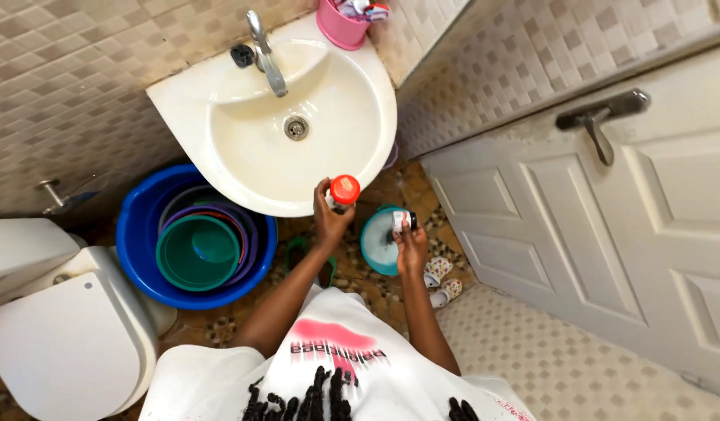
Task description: Cleaning the sink, organizing toiletries on the toilet tank, and scrubbing the toilet exterior.
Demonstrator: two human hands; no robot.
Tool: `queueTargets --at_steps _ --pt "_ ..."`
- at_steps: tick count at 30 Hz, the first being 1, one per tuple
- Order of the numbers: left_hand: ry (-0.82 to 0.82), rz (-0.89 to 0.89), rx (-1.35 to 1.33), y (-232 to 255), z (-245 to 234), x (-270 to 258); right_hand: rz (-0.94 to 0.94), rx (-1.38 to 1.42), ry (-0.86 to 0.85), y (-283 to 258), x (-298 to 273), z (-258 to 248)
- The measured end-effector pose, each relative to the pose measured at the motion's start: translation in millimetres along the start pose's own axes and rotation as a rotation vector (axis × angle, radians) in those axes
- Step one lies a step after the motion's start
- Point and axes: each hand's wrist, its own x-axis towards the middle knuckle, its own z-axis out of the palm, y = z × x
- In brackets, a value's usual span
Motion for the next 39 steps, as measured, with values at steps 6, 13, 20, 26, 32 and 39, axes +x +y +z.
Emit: queueTargets --at_steps 6,13,20,26,32,39 --pt "0.227 0.111 -0.058 9 32 124 -0.126 0.013 -0.141 -70 38 146" --pt "0.392 0.173 0.086 -18 84 274 -0.214 0.033 -0.270 -84 127 290" --pt "0.483 0.127 0.019 -58 107 354 -0.500 -0.205 -0.311 -106 145 388" --pt "0.419 0.115 -0.047 -85 104 372 -0.650 -0.363 -0.353 -96 153 403" --pt "0.358 0.108 -0.043 -71 88 368 -0.994 -0.542 -0.436 -100 159 439" --pt "0.300 0.104 -0.084 -55 73 355 -1.234 -0.646 -0.368 -85 184 493"
